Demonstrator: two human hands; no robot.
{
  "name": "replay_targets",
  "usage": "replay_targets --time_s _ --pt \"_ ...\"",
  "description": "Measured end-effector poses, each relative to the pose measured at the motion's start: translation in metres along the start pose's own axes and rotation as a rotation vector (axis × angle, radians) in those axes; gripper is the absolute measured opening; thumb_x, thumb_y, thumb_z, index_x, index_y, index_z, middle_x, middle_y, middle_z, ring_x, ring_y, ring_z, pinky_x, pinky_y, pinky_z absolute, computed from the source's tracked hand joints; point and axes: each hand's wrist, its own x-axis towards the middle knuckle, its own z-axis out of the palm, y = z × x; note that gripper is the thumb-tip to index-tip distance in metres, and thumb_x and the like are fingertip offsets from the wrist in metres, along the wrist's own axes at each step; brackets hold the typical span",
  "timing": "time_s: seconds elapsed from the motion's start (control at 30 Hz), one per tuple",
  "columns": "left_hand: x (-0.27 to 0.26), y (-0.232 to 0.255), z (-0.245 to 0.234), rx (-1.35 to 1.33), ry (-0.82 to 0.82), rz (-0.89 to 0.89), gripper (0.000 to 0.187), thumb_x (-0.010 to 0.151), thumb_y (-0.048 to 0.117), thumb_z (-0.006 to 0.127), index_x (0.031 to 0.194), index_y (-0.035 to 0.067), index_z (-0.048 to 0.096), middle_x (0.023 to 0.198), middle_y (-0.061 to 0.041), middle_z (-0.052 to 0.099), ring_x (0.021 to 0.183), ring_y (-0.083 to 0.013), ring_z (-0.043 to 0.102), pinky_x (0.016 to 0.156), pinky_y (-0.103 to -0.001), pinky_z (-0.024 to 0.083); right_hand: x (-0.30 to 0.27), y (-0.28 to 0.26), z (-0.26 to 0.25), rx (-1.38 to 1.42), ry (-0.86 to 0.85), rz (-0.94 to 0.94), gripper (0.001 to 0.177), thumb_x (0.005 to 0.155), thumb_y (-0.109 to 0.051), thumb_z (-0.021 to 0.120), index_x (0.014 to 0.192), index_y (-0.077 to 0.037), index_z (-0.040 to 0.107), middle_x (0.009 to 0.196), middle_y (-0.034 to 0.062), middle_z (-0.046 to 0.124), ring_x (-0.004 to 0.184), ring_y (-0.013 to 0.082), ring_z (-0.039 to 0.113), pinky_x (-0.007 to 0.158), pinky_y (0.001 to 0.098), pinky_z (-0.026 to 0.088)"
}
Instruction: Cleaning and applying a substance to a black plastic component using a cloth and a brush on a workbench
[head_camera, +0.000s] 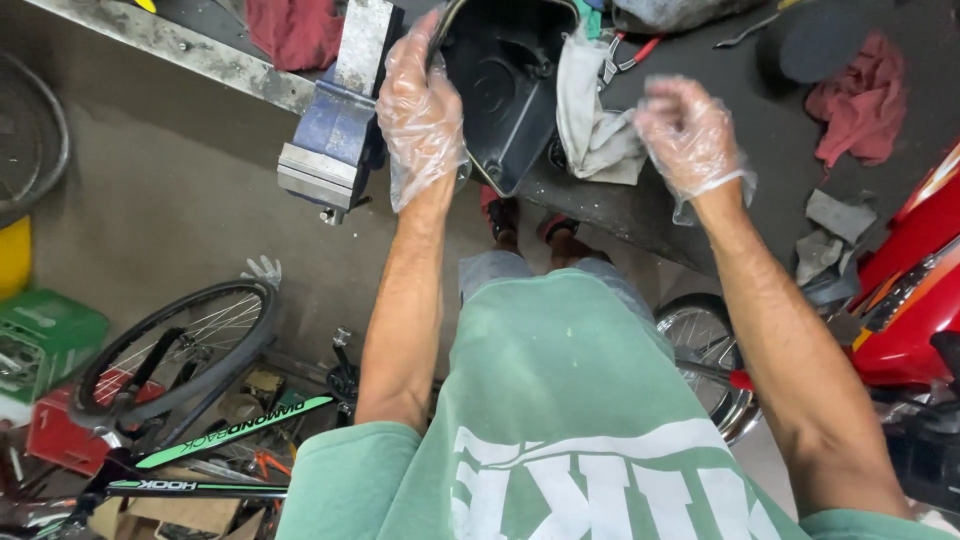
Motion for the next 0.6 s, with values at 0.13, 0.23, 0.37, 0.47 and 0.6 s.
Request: replay_targets --time_s 0.13,0.23,0.37,0.47,0.6 --pt "-0.008 0.01 -0.004 -0.037 -0.017 0.045 0.072 0.096 -0.02 0.054 0.153 0.02 0.067 0.143 -0.007 0.079 0.133 -0.0298 0.084 0.114 -0.037 0.071 0.016 0.016 0.033 -0.186 -0.076 0.009 0.107 0.087 -0.037 0.106 0.166 -0.009 0.041 0.153 0.0226 0.072 0.137 0.0387 0.07 0.116 0.0471 0.054" --pt "-0.01 0.012 -0.006 -0.011 -0.006 0.033 0.074 0.091 -0.02 0.051 0.152 0.019 0.068 0.141 -0.008 0.08 0.132 -0.0303 0.083 0.113 -0.038 0.07 0.011 -0.004 0.064 -0.103 -0.069 0.029 0.095 0.106 -0.036 0.091 0.18 -0.02 0.034 0.119 -0.0092 0.074 0.103 0.0161 0.073 0.099 0.0393 0.055" --pt "-0.004 0.0 -0.017 0.029 0.013 -0.016 0.067 0.093 -0.014 0.061 0.148 0.022 0.072 0.137 -0.002 0.083 0.131 -0.0276 0.083 0.113 -0.037 0.068 0.011 0.063 0.065 -0.077 0.135 -0.201 0.037 0.105 0.002 0.07 0.141 -0.002 0.078 0.134 0.0166 0.083 0.123 0.0299 0.078 0.112 0.0407 0.057" --pt "-0.006 -0.003 -0.024 0.028 0.015 0.026 0.071 0.09 -0.018 0.054 0.15 0.016 0.07 0.146 -0.009 0.08 0.139 -0.0308 0.08 0.123 -0.039 0.065 0.004 0.083 0.053 -0.033 0.419 -0.188 0.051 0.121 -0.009 0.074 0.165 -0.004 0.046 0.159 0.0224 0.066 0.145 0.0351 0.065 0.129 0.0441 0.044" --pt "-0.016 -0.002 -0.011 0.077 -0.054 0.019 0.069 0.093 -0.014 0.062 0.152 0.022 0.069 0.142 -0.005 0.079 0.132 -0.0293 0.083 0.115 -0.038 0.068 0.003 0.057 0.062 -0.417 0.617 0.099 0.079 0.122 -0.055 0.082 0.164 -0.011 0.031 0.147 0.0266 0.071 0.131 0.0496 0.072 0.107 0.0532 0.056"
